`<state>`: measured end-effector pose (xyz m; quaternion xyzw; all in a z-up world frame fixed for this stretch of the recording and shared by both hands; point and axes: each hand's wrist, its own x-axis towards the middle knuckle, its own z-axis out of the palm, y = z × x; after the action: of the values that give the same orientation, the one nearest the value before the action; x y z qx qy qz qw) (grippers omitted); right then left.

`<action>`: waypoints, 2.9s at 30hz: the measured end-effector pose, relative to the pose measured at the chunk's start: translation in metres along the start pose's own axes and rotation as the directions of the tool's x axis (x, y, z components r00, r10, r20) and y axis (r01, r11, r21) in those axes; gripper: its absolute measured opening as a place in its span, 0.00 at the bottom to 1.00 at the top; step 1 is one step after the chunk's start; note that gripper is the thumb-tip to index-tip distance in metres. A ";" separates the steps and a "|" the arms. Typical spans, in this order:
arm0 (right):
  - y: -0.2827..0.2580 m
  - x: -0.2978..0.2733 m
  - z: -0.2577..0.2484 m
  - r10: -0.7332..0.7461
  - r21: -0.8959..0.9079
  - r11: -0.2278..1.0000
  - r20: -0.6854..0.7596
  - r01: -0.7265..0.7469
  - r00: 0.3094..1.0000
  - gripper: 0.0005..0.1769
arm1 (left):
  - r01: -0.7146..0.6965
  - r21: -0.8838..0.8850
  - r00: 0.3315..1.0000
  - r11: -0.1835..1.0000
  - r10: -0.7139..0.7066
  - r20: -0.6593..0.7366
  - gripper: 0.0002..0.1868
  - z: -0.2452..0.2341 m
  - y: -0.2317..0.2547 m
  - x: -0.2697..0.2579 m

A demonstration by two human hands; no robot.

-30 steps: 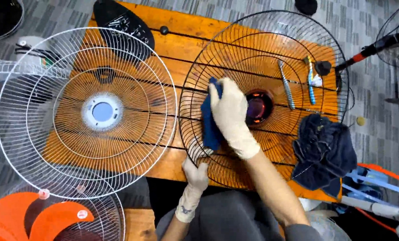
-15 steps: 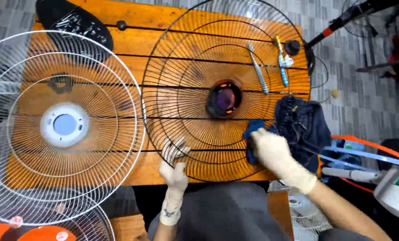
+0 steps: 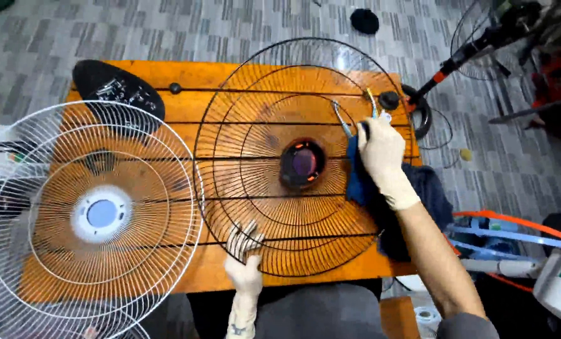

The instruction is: Cleaning a metal fan guard with a cloth

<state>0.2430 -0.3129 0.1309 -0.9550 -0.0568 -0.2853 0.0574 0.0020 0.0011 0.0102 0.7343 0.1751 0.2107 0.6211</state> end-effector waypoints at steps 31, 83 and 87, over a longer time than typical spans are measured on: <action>-0.226 -0.007 -0.035 -0.233 0.790 0.594 -0.011 0.151 0.972 0.27 | 0.023 -0.204 1.000 0.979 -0.020 0.014 0.29 0.000 0.040 0.008; -0.203 -0.125 -0.036 -0.546 0.452 0.774 0.122 0.444 0.829 0.25 | -0.044 -0.232 0.999 0.972 0.048 0.011 0.27 0.003 0.046 0.006; -0.206 -0.118 -0.042 -0.587 0.477 0.731 0.073 0.489 0.806 0.28 | -0.026 -0.217 0.999 0.976 0.030 0.015 0.29 -0.004 0.039 0.002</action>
<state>0.0931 -0.1242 0.1171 -0.8842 -0.4005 -0.1626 0.1771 0.0017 -0.0007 0.0496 0.6664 0.1352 0.2304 0.6961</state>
